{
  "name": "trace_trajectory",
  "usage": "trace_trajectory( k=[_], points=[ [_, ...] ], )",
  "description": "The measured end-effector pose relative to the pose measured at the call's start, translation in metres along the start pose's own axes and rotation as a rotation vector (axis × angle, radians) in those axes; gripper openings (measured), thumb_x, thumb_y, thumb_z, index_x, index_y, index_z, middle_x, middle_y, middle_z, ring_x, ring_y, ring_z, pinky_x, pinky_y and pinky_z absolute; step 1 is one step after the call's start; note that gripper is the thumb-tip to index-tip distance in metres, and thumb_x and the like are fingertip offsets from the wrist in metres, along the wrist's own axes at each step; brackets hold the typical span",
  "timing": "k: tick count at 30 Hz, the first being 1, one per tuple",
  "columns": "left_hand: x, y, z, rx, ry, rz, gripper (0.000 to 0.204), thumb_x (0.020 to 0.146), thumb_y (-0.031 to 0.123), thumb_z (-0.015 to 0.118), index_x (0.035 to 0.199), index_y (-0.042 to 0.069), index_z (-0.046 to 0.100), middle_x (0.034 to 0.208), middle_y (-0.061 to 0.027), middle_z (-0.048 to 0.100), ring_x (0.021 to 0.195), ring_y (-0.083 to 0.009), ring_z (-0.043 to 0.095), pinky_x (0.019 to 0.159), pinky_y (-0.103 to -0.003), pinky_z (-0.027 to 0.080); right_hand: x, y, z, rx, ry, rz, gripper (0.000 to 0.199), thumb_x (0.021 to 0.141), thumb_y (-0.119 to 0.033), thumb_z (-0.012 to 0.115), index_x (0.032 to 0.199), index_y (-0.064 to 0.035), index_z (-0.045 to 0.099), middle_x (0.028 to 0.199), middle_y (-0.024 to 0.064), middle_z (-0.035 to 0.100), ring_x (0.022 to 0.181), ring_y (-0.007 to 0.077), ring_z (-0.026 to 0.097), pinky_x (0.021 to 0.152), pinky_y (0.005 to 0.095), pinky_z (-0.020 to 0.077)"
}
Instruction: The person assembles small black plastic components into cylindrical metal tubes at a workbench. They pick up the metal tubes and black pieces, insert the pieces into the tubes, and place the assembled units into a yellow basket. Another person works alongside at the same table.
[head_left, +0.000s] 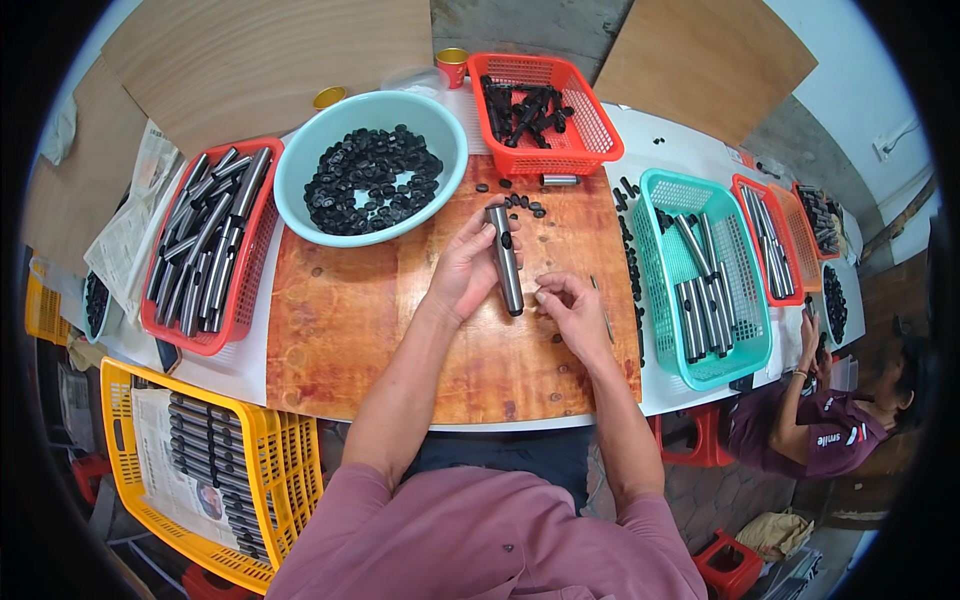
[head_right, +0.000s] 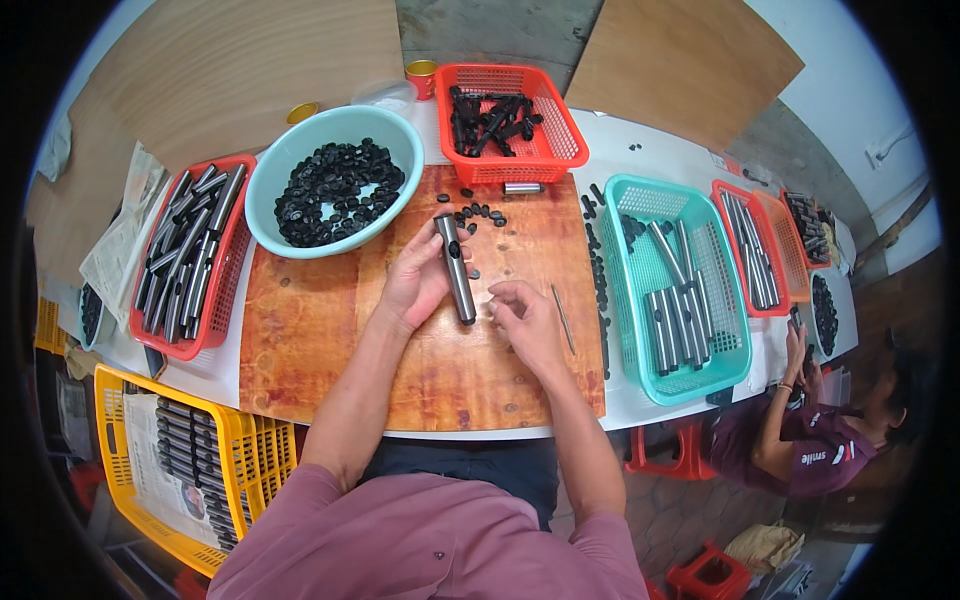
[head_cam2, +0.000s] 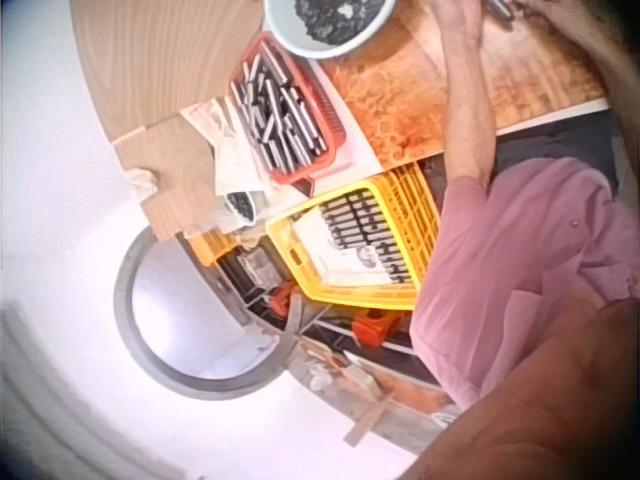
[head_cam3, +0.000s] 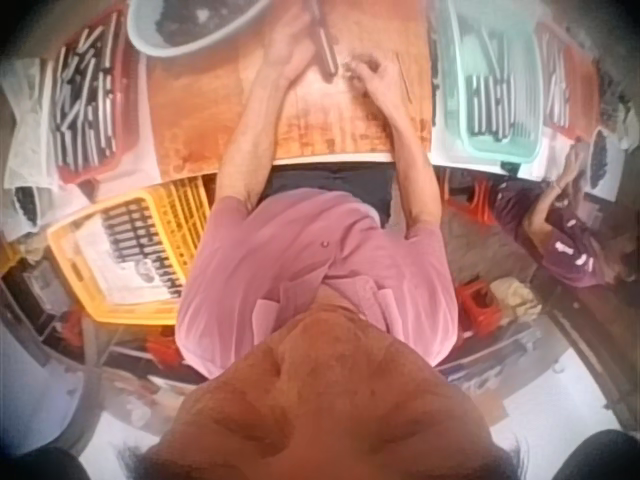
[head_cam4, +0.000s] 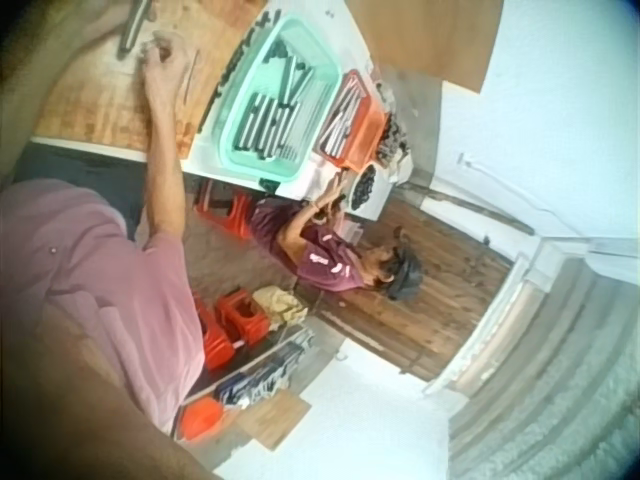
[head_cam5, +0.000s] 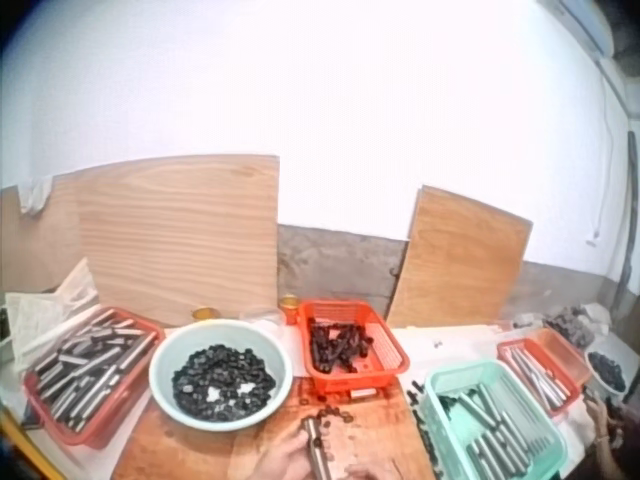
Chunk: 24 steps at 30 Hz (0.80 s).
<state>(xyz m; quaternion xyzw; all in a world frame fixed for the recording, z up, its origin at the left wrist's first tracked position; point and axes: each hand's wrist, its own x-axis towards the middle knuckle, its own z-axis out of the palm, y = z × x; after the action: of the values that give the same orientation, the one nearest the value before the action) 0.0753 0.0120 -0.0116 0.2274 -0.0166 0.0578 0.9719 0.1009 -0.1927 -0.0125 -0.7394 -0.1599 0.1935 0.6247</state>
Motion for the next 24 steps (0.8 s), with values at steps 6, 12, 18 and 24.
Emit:
trace_trajectory(
  k=[6, 12, 18, 24],
  points=[
    [0.000, -0.001, -0.004, 0.048, 0.047, 0.016, 0.050, 0.098, 0.016, 0.067, 0.145, 0.012, 0.051, 0.112, -0.0111, 0.062, 0.091, -0.0223, 0.064, 0.080, -0.037, 0.057, 0.017, -0.021, 0.007, -0.032, 0.036, -0.032, 0.018, 0.095, -0.005, 0.065, 0.112, 0.0002, 0.068, 0.085, 0.0034, 0.069, 0.074, 0.0094, 0.065, 0.064, 0.0263, 0.0544],
    [-0.002, 0.000, -0.001, 0.043, 0.014, -0.023, 0.047, 0.098, 0.019, 0.065, 0.143, 0.013, 0.051, 0.110, -0.0106, 0.062, 0.087, -0.0219, 0.064, 0.075, -0.036, 0.057, 0.008, -0.012, 0.010, -0.004, 0.056, -0.002, 0.020, 0.095, -0.006, 0.067, 0.114, 0.0016, 0.065, 0.094, 0.0047, 0.069, 0.080, 0.0100, 0.064, 0.071, 0.0256, 0.0535],
    [-0.007, -0.003, 0.004, -0.057, -0.098, 0.014, 0.043, 0.097, 0.021, 0.060, 0.138, 0.012, 0.050, 0.107, -0.0129, 0.060, 0.083, -0.0247, 0.062, 0.071, -0.036, 0.054, -0.015, -0.013, 0.032, 0.225, -0.258, 0.019, 0.056, 0.095, -0.004, 0.064, 0.145, -0.0022, 0.038, 0.113, 0.0126, 0.064, 0.104, 0.0169, 0.062, 0.091, 0.0319, 0.0509],
    [-0.015, 0.004, 0.024, -0.050, -0.108, 0.048, 0.049, 0.104, 0.047, 0.042, 0.123, 0.005, 0.058, 0.087, -0.0131, 0.060, 0.076, -0.0249, 0.055, 0.077, -0.039, 0.045, -0.023, -0.004, 0.055, -0.357, 0.001, -0.294, 0.047, 0.095, -0.011, 0.065, 0.136, 0.0024, 0.045, 0.099, 0.0169, 0.063, 0.088, 0.0252, 0.064, 0.082, 0.0388, 0.0515]
  ],
)
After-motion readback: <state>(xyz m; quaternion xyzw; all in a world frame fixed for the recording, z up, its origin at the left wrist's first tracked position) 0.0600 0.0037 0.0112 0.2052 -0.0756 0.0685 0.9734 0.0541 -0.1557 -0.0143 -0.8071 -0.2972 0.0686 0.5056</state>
